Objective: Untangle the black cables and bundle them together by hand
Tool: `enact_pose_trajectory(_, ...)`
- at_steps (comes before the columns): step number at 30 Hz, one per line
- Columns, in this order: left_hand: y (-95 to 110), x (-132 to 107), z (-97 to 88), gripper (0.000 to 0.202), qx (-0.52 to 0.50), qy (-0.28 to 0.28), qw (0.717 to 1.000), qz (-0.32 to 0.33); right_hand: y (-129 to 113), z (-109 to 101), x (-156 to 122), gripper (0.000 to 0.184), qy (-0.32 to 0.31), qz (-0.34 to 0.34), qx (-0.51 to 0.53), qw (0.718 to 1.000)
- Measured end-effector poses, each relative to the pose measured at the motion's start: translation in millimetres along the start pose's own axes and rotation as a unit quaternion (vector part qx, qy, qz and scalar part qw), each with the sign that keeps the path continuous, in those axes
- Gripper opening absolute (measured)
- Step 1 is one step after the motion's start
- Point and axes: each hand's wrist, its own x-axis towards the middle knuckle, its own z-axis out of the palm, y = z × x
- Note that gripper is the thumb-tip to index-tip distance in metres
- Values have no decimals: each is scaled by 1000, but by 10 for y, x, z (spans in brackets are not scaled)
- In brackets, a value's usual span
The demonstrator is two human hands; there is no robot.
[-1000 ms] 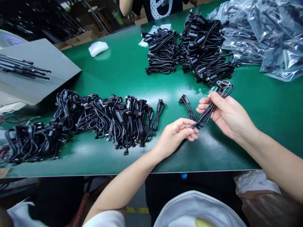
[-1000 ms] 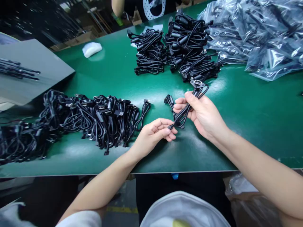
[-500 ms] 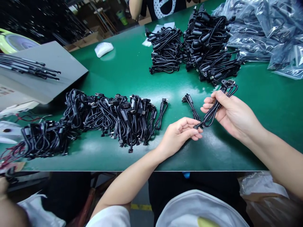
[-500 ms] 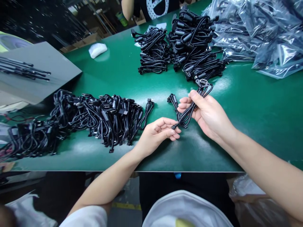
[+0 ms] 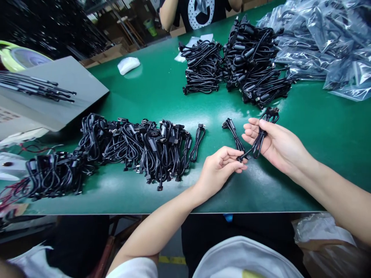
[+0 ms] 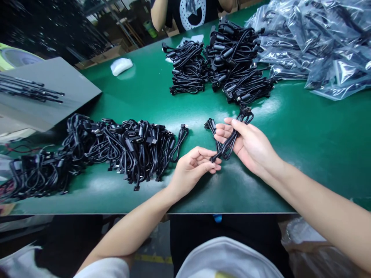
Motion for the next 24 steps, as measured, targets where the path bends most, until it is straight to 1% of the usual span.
enact_pose_trajectory(3,-17,-15,50,20,21,21,1000,9,9,14,-18,15,-10,-10,9,1000)
enact_pose_trajectory(9,-112,-12,109,20,35,12,999,3,45,57,-99,21,-48,-60,-12,997)
enact_pose_trajectory(13,-169,4,110,22,33,17,999,13,34,48,-139,23,-83,-58,-41,994)
enact_pose_trajectory(17,-180,30,82,20,33,28,999,18,14,24,-131,21,-88,-58,-51,993)
enact_pose_trajectory(19,-162,34,72,21,55,9,998,29,35,23,-124,22,-89,-52,-44,994)
enact_pose_trajectory(20,-146,34,71,24,67,-10,997,37,58,26,-124,22,-90,-46,-43,994)
enact_pose_trajectory(22,-110,32,79,36,75,-57,995,44,124,36,-135,22,-93,-31,-52,994)
enact_pose_trajectory(23,-93,33,85,43,71,-75,994,40,162,42,-143,21,-96,-26,-59,993)
enact_pose_trajectory(24,-80,36,91,48,63,-80,994,34,198,47,-152,20,-100,-24,-66,992)
